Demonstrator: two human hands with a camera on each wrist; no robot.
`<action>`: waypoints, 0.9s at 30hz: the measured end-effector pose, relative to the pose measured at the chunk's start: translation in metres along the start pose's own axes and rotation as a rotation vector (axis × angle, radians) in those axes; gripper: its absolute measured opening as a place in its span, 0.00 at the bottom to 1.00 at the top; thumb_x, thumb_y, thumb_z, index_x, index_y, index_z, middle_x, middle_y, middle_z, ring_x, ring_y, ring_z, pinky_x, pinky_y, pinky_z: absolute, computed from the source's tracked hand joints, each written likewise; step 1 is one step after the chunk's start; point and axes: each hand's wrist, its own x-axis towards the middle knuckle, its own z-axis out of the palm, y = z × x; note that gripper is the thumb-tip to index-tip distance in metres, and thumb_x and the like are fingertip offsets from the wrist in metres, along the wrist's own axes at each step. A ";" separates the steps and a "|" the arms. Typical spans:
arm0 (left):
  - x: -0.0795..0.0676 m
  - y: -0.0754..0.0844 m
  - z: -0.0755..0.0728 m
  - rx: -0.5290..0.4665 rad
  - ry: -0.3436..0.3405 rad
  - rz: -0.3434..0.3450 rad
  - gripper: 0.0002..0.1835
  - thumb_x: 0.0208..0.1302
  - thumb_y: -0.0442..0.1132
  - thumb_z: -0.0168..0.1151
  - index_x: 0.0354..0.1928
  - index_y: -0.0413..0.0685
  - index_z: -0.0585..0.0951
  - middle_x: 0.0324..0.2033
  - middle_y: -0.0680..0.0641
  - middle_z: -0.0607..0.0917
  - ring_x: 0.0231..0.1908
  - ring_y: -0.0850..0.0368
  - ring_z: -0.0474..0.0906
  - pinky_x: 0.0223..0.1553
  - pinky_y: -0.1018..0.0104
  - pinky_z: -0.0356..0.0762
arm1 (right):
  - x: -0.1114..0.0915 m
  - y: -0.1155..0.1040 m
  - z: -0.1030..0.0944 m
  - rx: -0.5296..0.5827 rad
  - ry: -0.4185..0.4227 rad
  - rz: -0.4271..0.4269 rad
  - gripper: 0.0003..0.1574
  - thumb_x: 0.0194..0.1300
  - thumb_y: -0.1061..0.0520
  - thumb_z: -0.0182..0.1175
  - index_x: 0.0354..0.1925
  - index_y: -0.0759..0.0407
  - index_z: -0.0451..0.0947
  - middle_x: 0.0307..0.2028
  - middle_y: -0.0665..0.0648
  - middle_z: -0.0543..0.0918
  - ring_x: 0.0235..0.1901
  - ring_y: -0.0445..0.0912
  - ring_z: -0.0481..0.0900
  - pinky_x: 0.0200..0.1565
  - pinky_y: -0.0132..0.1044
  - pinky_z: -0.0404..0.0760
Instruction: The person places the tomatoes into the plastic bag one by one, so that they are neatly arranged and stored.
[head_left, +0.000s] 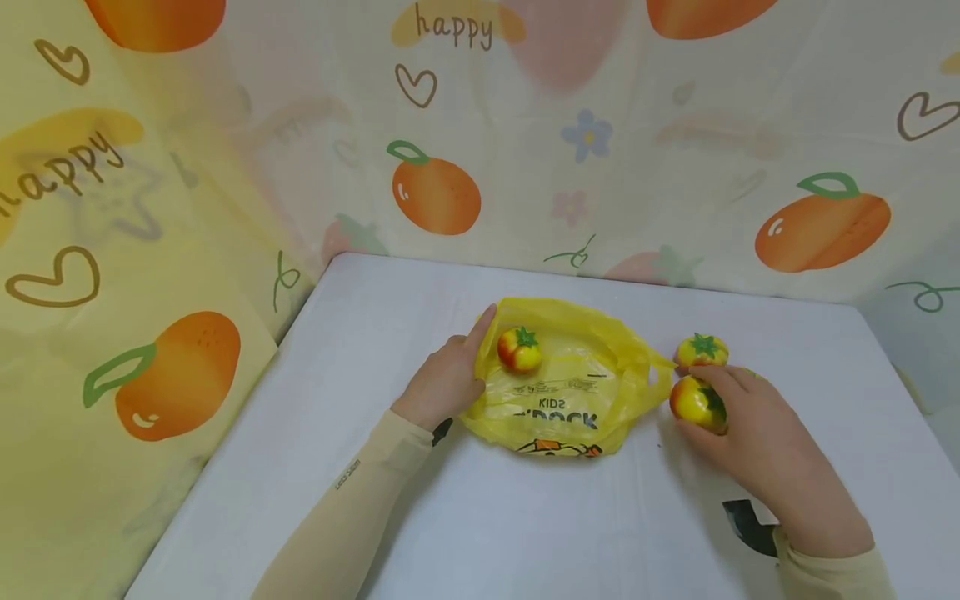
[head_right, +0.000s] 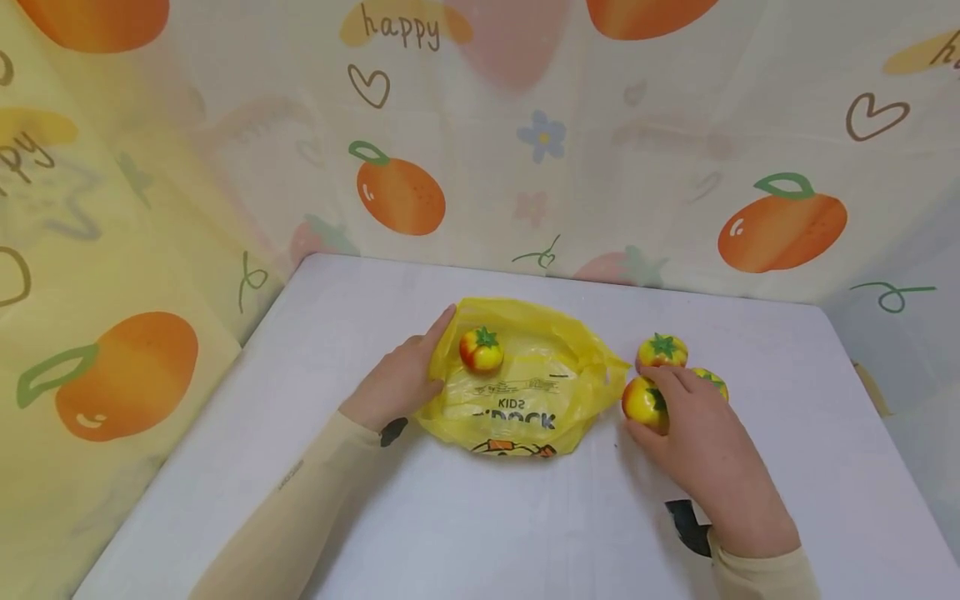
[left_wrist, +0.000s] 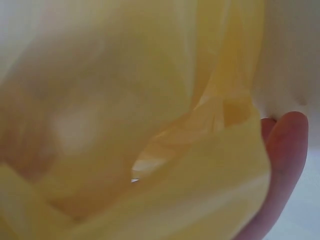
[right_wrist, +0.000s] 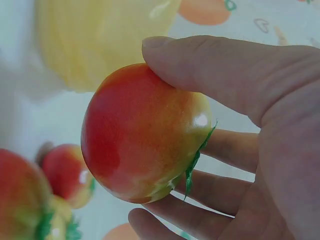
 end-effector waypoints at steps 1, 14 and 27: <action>0.000 0.000 0.000 -0.001 -0.001 -0.002 0.59 0.68 0.30 0.68 0.89 0.68 0.42 0.61 0.32 0.82 0.30 0.47 0.81 0.35 0.59 0.81 | 0.001 -0.002 -0.002 0.006 0.008 -0.007 0.43 0.63 0.48 0.79 0.69 0.62 0.76 0.65 0.74 0.78 0.61 0.73 0.74 0.61 0.75 0.74; 0.002 -0.005 0.000 -0.017 -0.015 -0.041 0.59 0.69 0.30 0.67 0.89 0.71 0.41 0.62 0.34 0.82 0.31 0.47 0.81 0.35 0.60 0.80 | 0.028 -0.056 -0.014 0.033 -0.002 -0.109 0.43 0.66 0.45 0.77 0.71 0.61 0.75 0.69 0.67 0.78 0.71 0.67 0.71 0.70 0.71 0.70; 0.002 -0.002 0.001 -0.022 -0.006 -0.023 0.57 0.70 0.30 0.64 0.89 0.71 0.41 0.62 0.34 0.82 0.32 0.47 0.81 0.38 0.58 0.81 | 0.052 -0.091 -0.011 0.037 -0.053 -0.144 0.45 0.67 0.41 0.76 0.74 0.58 0.73 0.71 0.64 0.76 0.72 0.63 0.70 0.73 0.66 0.70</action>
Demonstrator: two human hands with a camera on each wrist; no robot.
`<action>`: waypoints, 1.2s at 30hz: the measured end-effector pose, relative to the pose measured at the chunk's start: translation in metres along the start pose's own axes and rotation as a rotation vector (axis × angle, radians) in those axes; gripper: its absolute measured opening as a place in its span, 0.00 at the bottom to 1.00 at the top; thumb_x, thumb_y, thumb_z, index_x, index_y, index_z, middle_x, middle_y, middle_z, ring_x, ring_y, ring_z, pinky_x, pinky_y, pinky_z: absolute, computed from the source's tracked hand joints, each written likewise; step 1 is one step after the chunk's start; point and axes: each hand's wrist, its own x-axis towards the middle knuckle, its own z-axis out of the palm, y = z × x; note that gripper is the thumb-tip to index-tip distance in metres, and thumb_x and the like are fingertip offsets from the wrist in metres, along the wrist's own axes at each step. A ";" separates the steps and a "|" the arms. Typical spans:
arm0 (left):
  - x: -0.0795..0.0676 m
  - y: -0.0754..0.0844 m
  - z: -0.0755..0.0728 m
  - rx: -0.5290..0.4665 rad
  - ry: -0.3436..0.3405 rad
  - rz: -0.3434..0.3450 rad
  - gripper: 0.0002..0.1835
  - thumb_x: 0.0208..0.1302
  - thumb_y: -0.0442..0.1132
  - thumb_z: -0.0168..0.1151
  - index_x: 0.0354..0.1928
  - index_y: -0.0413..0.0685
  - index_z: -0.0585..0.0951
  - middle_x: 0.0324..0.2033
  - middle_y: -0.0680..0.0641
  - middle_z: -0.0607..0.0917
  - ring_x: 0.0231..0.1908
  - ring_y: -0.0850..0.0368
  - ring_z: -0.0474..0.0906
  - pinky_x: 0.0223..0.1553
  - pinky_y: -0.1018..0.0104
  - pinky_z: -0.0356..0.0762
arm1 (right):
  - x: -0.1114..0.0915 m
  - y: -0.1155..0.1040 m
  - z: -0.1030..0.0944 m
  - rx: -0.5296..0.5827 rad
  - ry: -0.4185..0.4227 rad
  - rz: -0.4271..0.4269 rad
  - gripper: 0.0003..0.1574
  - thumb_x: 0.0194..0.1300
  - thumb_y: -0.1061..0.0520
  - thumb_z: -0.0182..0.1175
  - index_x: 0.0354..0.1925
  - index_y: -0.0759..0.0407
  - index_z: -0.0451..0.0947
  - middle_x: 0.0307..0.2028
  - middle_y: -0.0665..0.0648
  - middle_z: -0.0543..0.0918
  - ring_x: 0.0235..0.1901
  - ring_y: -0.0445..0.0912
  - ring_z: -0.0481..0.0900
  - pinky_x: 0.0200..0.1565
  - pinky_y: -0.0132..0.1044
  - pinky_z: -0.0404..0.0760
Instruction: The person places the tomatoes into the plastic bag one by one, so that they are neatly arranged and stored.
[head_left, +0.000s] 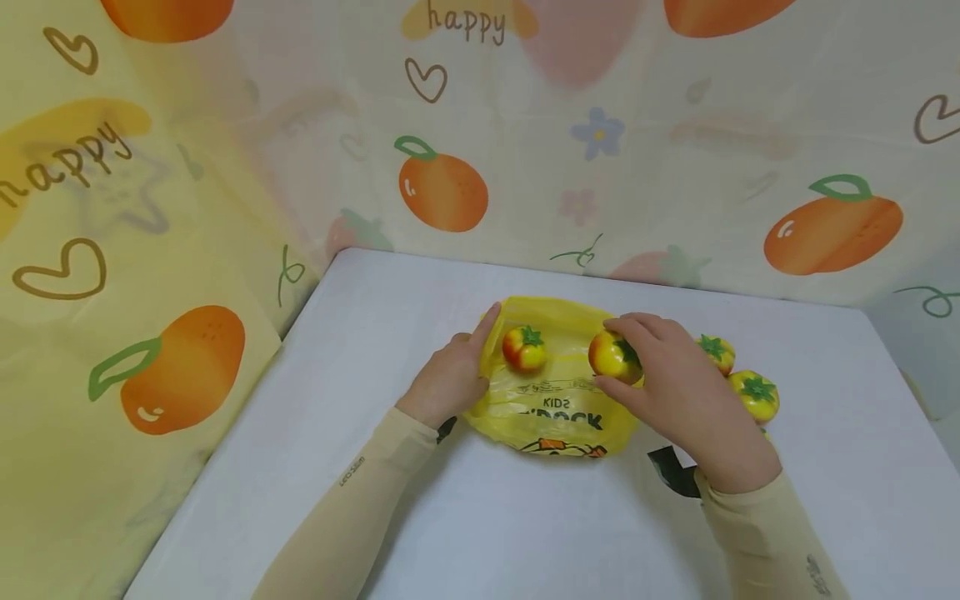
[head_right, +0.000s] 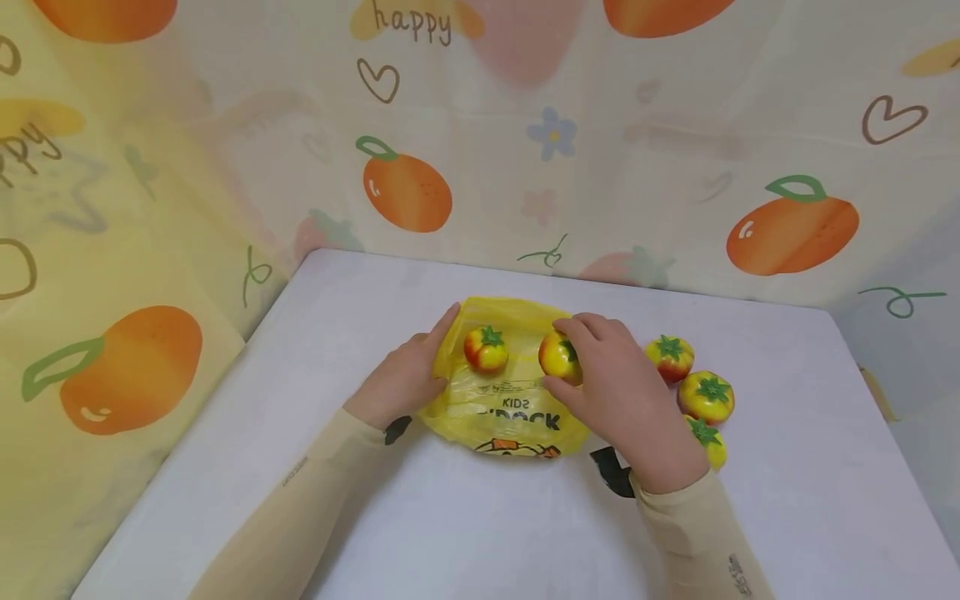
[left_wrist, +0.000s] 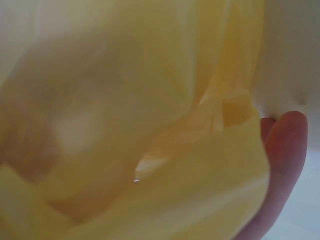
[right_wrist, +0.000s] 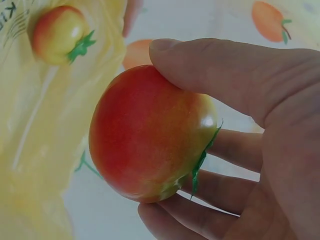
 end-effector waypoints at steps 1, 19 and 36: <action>0.000 0.000 0.000 0.002 0.002 0.000 0.57 0.70 0.30 0.64 0.89 0.71 0.41 0.62 0.34 0.82 0.32 0.47 0.81 0.38 0.57 0.81 | 0.002 -0.001 0.001 0.006 -0.003 -0.002 0.45 0.67 0.42 0.76 0.74 0.58 0.73 0.72 0.63 0.75 0.72 0.63 0.70 0.73 0.66 0.70; -0.002 -0.002 -0.001 -0.009 -0.006 -0.007 0.59 0.68 0.30 0.66 0.89 0.69 0.41 0.62 0.33 0.82 0.31 0.47 0.81 0.35 0.59 0.79 | 0.053 -0.004 0.053 -0.015 -0.136 0.025 0.43 0.69 0.43 0.73 0.74 0.58 0.73 0.71 0.66 0.76 0.71 0.63 0.73 0.75 0.62 0.71; -0.001 0.000 -0.003 0.015 -0.020 0.006 0.57 0.70 0.28 0.63 0.89 0.67 0.41 0.58 0.33 0.82 0.25 0.49 0.78 0.29 0.61 0.77 | 0.070 -0.001 0.072 -0.019 -0.172 0.074 0.46 0.69 0.44 0.74 0.75 0.60 0.70 0.72 0.68 0.75 0.70 0.64 0.73 0.75 0.63 0.71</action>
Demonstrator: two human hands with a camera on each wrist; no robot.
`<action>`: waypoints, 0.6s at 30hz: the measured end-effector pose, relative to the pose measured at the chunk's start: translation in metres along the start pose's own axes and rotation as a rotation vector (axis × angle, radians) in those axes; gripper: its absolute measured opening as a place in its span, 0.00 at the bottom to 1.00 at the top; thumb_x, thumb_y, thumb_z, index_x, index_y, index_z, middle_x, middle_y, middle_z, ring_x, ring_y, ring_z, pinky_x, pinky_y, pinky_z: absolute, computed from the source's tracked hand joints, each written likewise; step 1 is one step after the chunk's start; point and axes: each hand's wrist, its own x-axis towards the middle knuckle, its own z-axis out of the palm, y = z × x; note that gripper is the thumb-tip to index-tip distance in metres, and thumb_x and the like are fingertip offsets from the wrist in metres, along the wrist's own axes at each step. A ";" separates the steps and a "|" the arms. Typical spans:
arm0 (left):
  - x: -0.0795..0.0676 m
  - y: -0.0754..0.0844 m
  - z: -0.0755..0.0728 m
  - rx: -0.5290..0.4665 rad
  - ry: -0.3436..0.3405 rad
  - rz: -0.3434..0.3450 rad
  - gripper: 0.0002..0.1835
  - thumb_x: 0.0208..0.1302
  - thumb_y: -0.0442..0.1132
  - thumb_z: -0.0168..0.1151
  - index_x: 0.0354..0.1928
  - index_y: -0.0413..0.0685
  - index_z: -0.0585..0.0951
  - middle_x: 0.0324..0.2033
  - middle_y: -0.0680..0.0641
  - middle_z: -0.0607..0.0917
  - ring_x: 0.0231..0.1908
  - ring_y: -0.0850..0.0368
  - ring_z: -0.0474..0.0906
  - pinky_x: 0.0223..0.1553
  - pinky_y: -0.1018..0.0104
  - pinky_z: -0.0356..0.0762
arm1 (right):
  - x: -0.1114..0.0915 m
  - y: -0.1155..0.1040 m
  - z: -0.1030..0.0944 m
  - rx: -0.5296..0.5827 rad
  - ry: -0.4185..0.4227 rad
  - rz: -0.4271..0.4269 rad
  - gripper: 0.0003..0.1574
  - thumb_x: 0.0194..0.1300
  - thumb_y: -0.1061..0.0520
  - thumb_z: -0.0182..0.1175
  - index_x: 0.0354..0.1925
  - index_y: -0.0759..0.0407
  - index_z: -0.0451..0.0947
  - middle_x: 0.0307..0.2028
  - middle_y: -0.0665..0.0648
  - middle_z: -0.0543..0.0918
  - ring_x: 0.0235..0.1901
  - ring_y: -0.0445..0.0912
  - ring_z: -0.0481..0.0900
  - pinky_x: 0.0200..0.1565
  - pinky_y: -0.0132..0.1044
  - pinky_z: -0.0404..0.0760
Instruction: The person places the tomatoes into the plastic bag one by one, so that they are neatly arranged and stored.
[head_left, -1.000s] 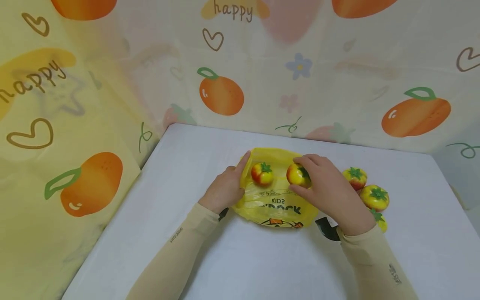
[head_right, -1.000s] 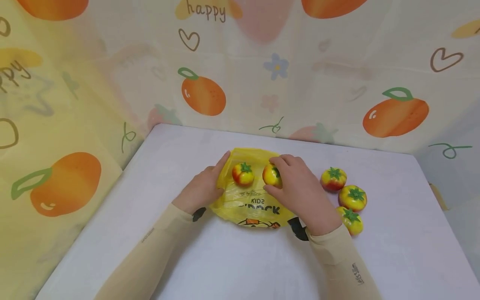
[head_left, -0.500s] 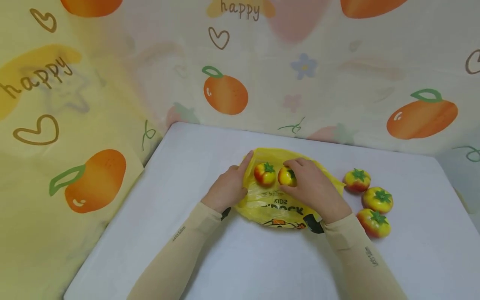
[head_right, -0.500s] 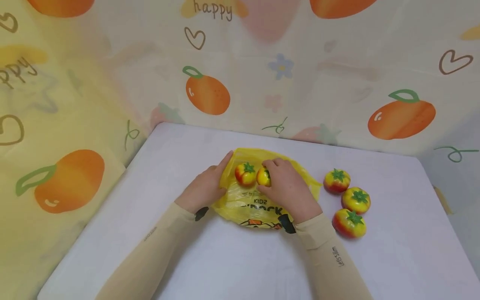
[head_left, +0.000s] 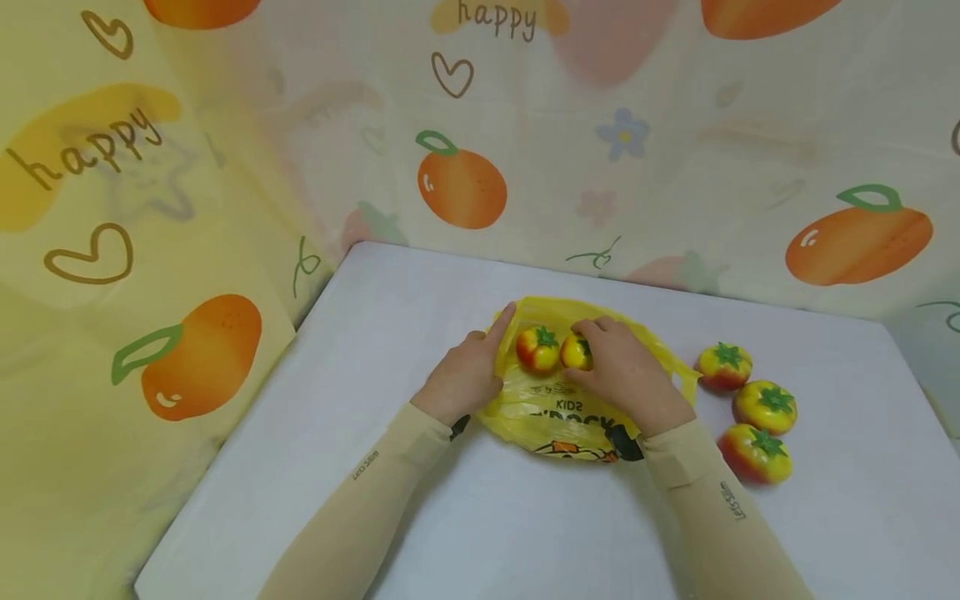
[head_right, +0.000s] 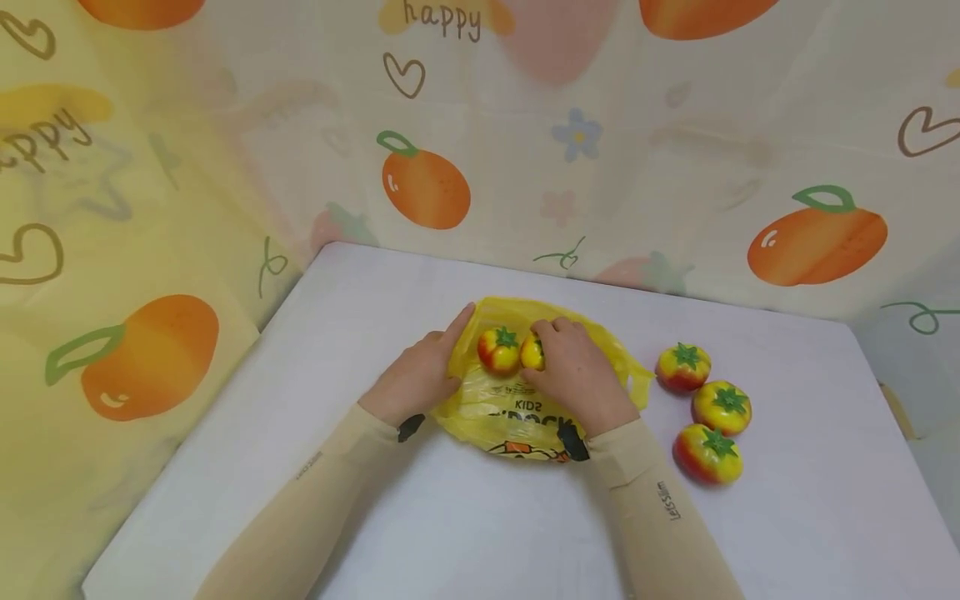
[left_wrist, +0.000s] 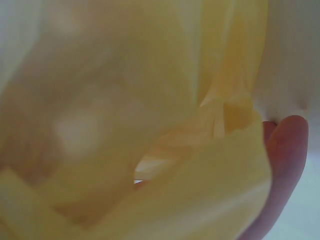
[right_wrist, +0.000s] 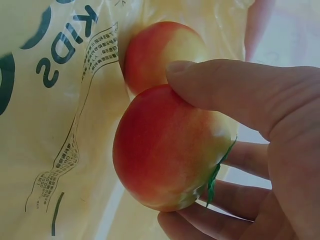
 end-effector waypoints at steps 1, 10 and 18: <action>0.000 0.000 0.000 0.003 0.005 0.005 0.57 0.70 0.28 0.62 0.89 0.67 0.41 0.58 0.33 0.82 0.25 0.49 0.78 0.29 0.61 0.77 | 0.001 0.000 0.001 0.002 0.001 -0.002 0.46 0.69 0.44 0.74 0.75 0.60 0.70 0.72 0.68 0.75 0.71 0.64 0.73 0.75 0.63 0.71; 0.000 0.000 0.000 -0.010 -0.005 -0.010 0.57 0.70 0.29 0.62 0.89 0.68 0.41 0.59 0.32 0.82 0.24 0.50 0.77 0.28 0.62 0.76 | 0.007 0.001 0.008 -0.012 -0.010 -0.020 0.45 0.69 0.44 0.74 0.75 0.62 0.71 0.71 0.68 0.75 0.70 0.63 0.74 0.75 0.61 0.72; 0.001 0.001 0.001 -0.004 -0.002 -0.010 0.56 0.70 0.28 0.62 0.89 0.68 0.42 0.57 0.33 0.82 0.23 0.50 0.76 0.27 0.62 0.75 | 0.011 0.000 0.012 -0.028 -0.023 0.005 0.44 0.70 0.43 0.72 0.75 0.61 0.71 0.71 0.68 0.75 0.69 0.63 0.75 0.74 0.61 0.73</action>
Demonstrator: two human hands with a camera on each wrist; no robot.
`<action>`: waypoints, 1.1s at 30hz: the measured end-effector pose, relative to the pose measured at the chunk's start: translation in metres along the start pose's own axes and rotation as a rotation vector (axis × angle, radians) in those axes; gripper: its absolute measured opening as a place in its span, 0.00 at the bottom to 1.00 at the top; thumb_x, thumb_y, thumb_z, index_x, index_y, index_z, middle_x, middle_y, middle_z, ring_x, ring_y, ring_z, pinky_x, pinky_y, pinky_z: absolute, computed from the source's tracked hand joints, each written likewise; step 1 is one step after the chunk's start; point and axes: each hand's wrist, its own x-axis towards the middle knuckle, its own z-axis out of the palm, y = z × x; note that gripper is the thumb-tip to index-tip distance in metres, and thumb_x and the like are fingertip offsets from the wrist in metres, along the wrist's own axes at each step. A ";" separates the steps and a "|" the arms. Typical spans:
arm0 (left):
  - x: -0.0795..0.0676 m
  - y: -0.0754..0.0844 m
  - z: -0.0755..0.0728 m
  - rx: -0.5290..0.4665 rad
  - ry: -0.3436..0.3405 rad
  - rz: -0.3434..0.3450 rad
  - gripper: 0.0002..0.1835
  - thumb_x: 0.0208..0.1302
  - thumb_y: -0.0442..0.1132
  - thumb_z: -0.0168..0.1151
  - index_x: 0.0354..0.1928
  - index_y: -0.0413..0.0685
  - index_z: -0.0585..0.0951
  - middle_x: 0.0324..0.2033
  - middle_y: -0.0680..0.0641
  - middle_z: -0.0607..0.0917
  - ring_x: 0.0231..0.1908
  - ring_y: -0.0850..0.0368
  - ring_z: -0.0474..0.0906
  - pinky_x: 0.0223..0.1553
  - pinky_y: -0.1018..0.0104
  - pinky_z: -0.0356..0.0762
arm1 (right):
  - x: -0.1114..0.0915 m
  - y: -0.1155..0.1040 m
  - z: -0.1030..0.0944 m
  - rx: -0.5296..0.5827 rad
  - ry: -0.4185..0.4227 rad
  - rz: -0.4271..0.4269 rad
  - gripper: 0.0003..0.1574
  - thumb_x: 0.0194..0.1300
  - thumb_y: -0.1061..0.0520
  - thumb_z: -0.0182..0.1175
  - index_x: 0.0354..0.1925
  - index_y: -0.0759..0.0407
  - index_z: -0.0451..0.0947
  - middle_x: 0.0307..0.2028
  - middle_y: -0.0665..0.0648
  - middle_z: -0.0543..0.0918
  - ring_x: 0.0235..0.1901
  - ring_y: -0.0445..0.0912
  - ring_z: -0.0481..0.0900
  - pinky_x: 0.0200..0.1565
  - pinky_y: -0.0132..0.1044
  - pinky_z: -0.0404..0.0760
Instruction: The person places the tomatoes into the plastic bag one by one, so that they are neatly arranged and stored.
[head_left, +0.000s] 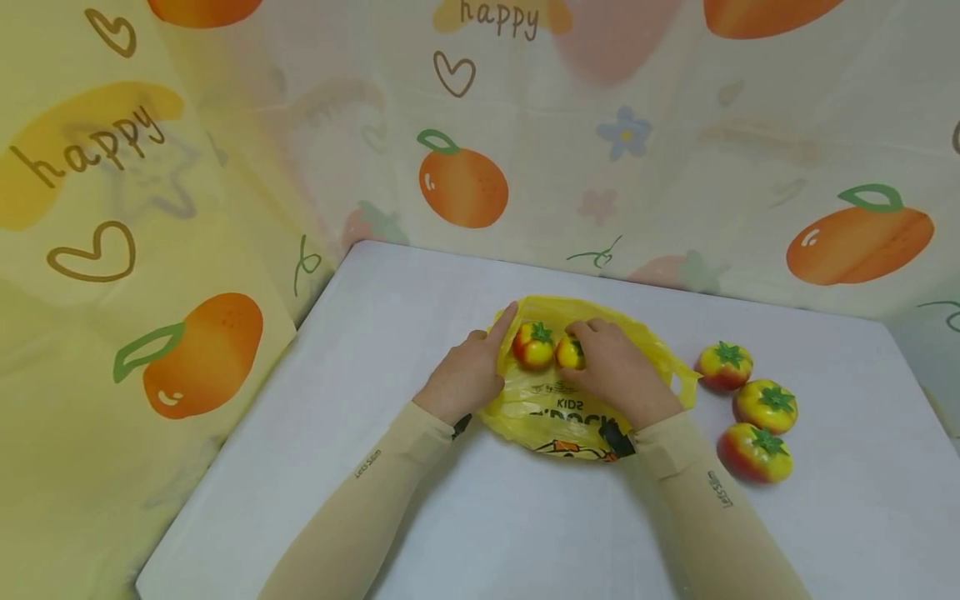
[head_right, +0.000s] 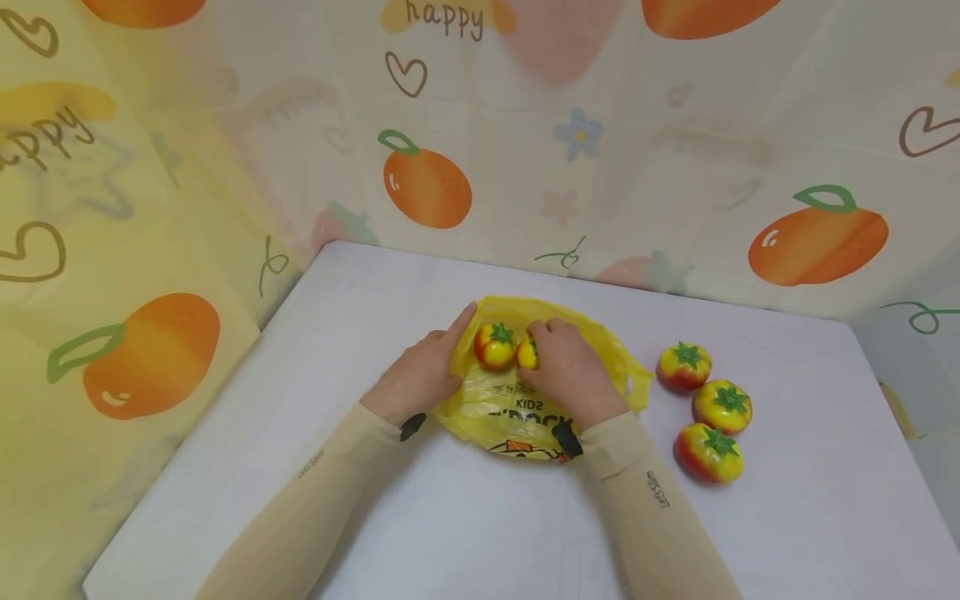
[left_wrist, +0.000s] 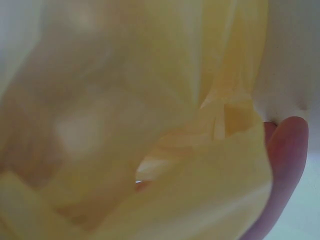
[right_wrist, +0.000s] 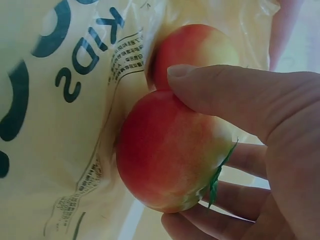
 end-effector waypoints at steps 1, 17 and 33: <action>0.000 0.000 0.000 0.000 0.000 -0.002 0.56 0.70 0.28 0.62 0.89 0.68 0.41 0.56 0.33 0.82 0.23 0.50 0.76 0.27 0.62 0.75 | 0.000 0.000 0.001 0.000 -0.003 0.000 0.44 0.70 0.43 0.72 0.75 0.61 0.71 0.71 0.68 0.75 0.69 0.63 0.74 0.74 0.62 0.73; -0.001 0.001 0.000 0.008 0.002 -0.009 0.56 0.70 0.28 0.62 0.89 0.67 0.43 0.52 0.35 0.82 0.22 0.52 0.73 0.26 0.64 0.73 | 0.001 0.005 0.005 0.025 0.008 -0.014 0.45 0.70 0.45 0.72 0.76 0.62 0.70 0.71 0.68 0.75 0.69 0.63 0.74 0.75 0.62 0.71; 0.000 0.002 0.001 -0.005 -0.004 -0.026 0.56 0.70 0.28 0.62 0.89 0.70 0.43 0.55 0.34 0.81 0.22 0.51 0.74 0.26 0.64 0.74 | -0.012 0.006 0.002 0.046 0.037 -0.003 0.48 0.71 0.43 0.72 0.79 0.59 0.67 0.75 0.68 0.71 0.73 0.64 0.71 0.76 0.64 0.70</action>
